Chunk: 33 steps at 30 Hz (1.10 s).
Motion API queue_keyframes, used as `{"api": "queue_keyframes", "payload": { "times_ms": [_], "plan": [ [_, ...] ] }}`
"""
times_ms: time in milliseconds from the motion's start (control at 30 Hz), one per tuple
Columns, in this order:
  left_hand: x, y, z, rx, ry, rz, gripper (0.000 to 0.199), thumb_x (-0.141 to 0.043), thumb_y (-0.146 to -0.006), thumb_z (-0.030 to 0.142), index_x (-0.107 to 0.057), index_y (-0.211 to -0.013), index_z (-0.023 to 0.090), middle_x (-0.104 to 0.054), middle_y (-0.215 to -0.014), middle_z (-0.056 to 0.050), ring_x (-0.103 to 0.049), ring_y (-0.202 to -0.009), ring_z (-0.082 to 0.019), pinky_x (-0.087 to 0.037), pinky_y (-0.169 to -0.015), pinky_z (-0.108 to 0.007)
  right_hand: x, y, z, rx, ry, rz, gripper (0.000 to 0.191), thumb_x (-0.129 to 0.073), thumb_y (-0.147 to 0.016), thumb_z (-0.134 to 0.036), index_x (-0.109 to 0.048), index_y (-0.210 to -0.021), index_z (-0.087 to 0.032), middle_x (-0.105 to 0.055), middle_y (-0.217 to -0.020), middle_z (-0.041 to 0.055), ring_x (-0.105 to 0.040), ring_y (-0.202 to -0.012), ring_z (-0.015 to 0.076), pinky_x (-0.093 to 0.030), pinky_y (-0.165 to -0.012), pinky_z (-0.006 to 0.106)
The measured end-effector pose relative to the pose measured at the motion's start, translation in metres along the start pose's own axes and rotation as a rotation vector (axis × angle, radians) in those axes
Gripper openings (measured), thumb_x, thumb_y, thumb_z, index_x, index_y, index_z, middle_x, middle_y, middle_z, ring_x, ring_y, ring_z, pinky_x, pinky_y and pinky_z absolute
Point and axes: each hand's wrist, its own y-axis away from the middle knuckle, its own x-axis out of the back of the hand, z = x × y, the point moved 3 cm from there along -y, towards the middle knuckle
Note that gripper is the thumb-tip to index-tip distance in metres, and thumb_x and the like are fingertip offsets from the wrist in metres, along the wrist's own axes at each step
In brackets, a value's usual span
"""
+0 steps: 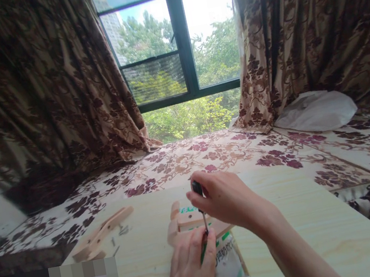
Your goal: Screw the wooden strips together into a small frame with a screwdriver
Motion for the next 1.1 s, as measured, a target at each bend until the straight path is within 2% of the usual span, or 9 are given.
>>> {"api": "queue_keyframes", "payload": {
  "times_ms": [133,300,400,533,600,733,900,1000,1100],
  "plan": [
    [0.001,0.001,0.000,-0.001,-0.011,-0.013,0.079,-0.035,-0.073,0.081,-0.060,-0.117,0.021,-0.063,-0.118,-0.005,-0.051,-0.112,-0.028,-0.032,-0.098,-0.043,0.000,0.001,-0.003,0.062,-0.101,-0.032,0.013,-0.049,-0.087,-0.027,-0.054,-0.076,-0.021,-0.060,-0.063,-0.0021,-0.047,-0.056,0.0114,-0.030,-0.055,0.023],
    [0.000,0.002,-0.001,-0.017,-0.022,-0.012,0.079,-0.038,-0.071,0.081,-0.059,-0.117,0.021,-0.063,-0.118,-0.005,-0.051,-0.111,-0.028,-0.032,-0.097,-0.042,-0.004,-0.003,0.001,-0.035,-0.024,0.026,0.021,-0.049,-0.088,-0.032,-0.048,-0.072,-0.020,-0.059,-0.061,-0.0005,-0.047,-0.054,0.0123,-0.029,-0.054,0.025],
    [-0.001,0.002,-0.002,-0.013,-0.017,-0.018,0.079,-0.033,-0.073,0.081,-0.059,-0.117,0.021,-0.062,-0.118,-0.005,-0.051,-0.112,-0.028,-0.033,-0.097,-0.043,-0.001,0.000,-0.002,-0.007,-0.043,-0.016,0.019,-0.050,-0.088,-0.035,-0.052,-0.076,-0.021,-0.059,-0.063,-0.0014,-0.048,-0.056,0.0126,-0.029,-0.054,0.025],
    [0.000,0.002,-0.002,-0.018,0.000,-0.016,0.077,-0.031,-0.076,0.079,-0.059,-0.118,0.021,-0.062,-0.118,-0.006,-0.050,-0.113,-0.029,-0.032,-0.099,-0.043,0.004,0.004,-0.007,0.063,-0.117,-0.075,0.016,-0.047,-0.090,-0.030,-0.054,-0.079,-0.022,-0.060,-0.066,-0.0023,-0.049,-0.059,0.0122,-0.031,-0.056,0.024],
    [0.002,0.002,-0.002,-0.020,-0.006,-0.020,0.077,-0.030,-0.076,0.079,-0.058,-0.119,0.021,-0.062,-0.119,-0.006,-0.050,-0.114,-0.028,-0.032,-0.099,-0.042,0.004,0.004,-0.006,0.071,-0.119,-0.066,0.017,-0.047,-0.090,-0.029,-0.052,-0.076,-0.021,-0.059,-0.064,-0.0019,-0.048,-0.058,0.0120,-0.031,-0.055,0.024],
    [0.003,0.000,-0.001,-0.038,-0.021,-0.041,0.077,-0.029,-0.076,0.079,-0.057,-0.120,0.022,-0.062,-0.120,-0.005,-0.050,-0.113,-0.027,-0.032,-0.099,-0.041,0.003,0.001,0.000,-0.003,-0.052,-0.005,0.020,-0.047,-0.089,-0.030,-0.050,-0.072,-0.020,-0.057,-0.062,-0.0007,-0.046,-0.056,0.0122,-0.030,-0.055,0.025],
    [0.007,-0.005,-0.001,-0.042,-0.024,-0.026,0.074,-0.028,-0.079,0.076,-0.058,-0.118,0.021,-0.063,-0.118,-0.005,-0.050,-0.113,-0.026,-0.032,-0.098,-0.041,0.006,0.003,-0.004,0.044,-0.088,-0.035,0.010,-0.050,-0.087,-0.027,-0.056,-0.082,-0.021,-0.059,-0.064,-0.0019,-0.047,-0.057,0.0120,-0.030,-0.055,0.024],
    [0.010,-0.006,0.000,-0.051,-0.030,-0.032,0.074,-0.027,-0.080,0.076,-0.059,-0.117,0.020,-0.063,-0.118,-0.005,-0.051,-0.112,-0.025,-0.033,-0.097,-0.039,0.006,0.003,-0.006,0.069,-0.108,-0.040,0.012,-0.049,-0.087,-0.024,-0.054,-0.076,-0.020,-0.058,-0.063,-0.0016,-0.046,-0.057,0.0116,-0.031,-0.055,0.023],
    [0.011,-0.007,0.000,-0.047,-0.024,-0.039,0.074,-0.028,-0.080,0.076,-0.059,-0.117,0.021,-0.063,-0.118,-0.004,-0.052,-0.112,-0.025,-0.033,-0.097,-0.039,0.004,0.001,-0.003,0.015,-0.088,-0.013,0.017,-0.050,-0.087,-0.026,-0.050,-0.072,-0.020,-0.057,-0.060,-0.0010,-0.045,-0.054,0.0115,-0.029,-0.053,0.024]
  ]
}}
